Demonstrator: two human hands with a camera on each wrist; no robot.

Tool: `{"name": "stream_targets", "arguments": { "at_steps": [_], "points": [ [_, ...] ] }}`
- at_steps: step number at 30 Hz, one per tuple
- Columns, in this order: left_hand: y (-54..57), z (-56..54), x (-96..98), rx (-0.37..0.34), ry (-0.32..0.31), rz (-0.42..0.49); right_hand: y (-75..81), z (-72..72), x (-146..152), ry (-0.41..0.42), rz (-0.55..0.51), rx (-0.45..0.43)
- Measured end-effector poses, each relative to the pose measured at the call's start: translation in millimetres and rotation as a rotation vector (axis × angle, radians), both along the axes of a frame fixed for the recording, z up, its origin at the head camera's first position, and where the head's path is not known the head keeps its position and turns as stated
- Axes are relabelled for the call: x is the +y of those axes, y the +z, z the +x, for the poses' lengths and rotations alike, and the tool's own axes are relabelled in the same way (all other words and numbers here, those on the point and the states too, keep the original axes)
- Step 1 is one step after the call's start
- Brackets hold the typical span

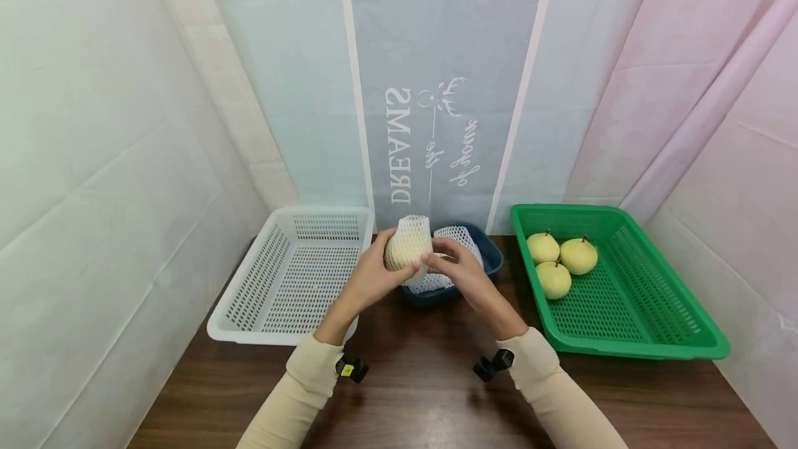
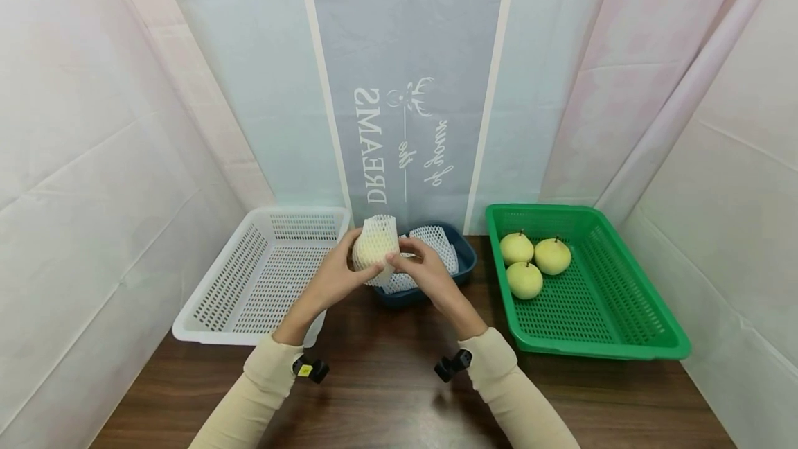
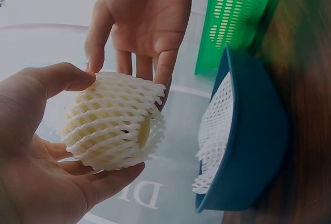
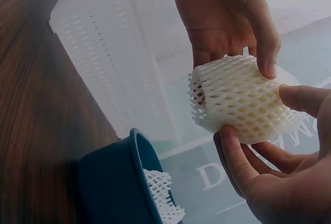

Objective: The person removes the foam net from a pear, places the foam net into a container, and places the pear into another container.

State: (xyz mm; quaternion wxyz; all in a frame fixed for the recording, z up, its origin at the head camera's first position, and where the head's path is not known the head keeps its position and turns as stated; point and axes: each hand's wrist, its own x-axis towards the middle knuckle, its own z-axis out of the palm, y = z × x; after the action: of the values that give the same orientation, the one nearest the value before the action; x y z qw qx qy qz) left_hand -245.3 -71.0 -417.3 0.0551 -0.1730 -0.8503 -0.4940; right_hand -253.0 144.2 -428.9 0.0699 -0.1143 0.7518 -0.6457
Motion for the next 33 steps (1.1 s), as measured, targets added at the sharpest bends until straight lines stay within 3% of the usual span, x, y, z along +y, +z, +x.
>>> {"name": "stream_targets", "arguments": {
  "at_steps": [14, 33],
  "points": [
    [-10.6, 10.9, 10.0, 0.010, -0.036, 0.024, -10.0, 11.0, 14.5, 0.012, 0.033, 0.025],
    [-28.3, 19.2, 18.2, 0.026, -0.036, -0.003, -24.0, 20.1, 26.5, 0.022, 0.067, 0.017]
  ]
}}
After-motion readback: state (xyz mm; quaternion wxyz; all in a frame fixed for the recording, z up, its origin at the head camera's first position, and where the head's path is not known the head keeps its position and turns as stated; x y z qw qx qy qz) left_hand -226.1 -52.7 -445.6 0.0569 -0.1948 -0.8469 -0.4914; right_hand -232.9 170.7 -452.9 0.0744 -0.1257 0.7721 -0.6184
